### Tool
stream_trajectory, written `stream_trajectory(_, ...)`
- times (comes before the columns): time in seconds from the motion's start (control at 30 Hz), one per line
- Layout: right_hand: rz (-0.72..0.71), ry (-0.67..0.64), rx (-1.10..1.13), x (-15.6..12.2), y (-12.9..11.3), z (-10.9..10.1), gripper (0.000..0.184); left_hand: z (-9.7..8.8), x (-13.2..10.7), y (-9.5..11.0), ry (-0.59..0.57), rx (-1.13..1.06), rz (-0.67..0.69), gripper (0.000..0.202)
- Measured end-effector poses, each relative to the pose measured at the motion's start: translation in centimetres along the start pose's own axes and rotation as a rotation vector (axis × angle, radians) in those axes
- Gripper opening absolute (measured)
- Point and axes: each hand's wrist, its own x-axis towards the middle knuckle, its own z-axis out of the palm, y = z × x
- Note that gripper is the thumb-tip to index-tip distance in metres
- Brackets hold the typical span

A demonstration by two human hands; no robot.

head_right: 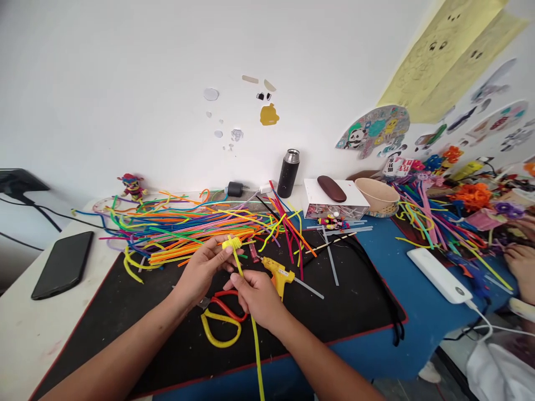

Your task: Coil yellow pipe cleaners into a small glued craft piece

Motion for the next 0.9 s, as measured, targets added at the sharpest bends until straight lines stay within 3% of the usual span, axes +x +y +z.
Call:
stream_trajectory(0.57, -0.006, -0.035, 0.023, -0.14, 0.31, 0.93, 0.066, 0.13, -0.11, 0.11, 0.023, -0.054, -0.049, 0.047)
stream_trajectory(0.9, -0.003, -0.044, 0.035, -0.08, 0.35, 1.01, 0.065, -0.47, 0.11, -0.4, -0.022, -0.027, -0.039, 0.046)
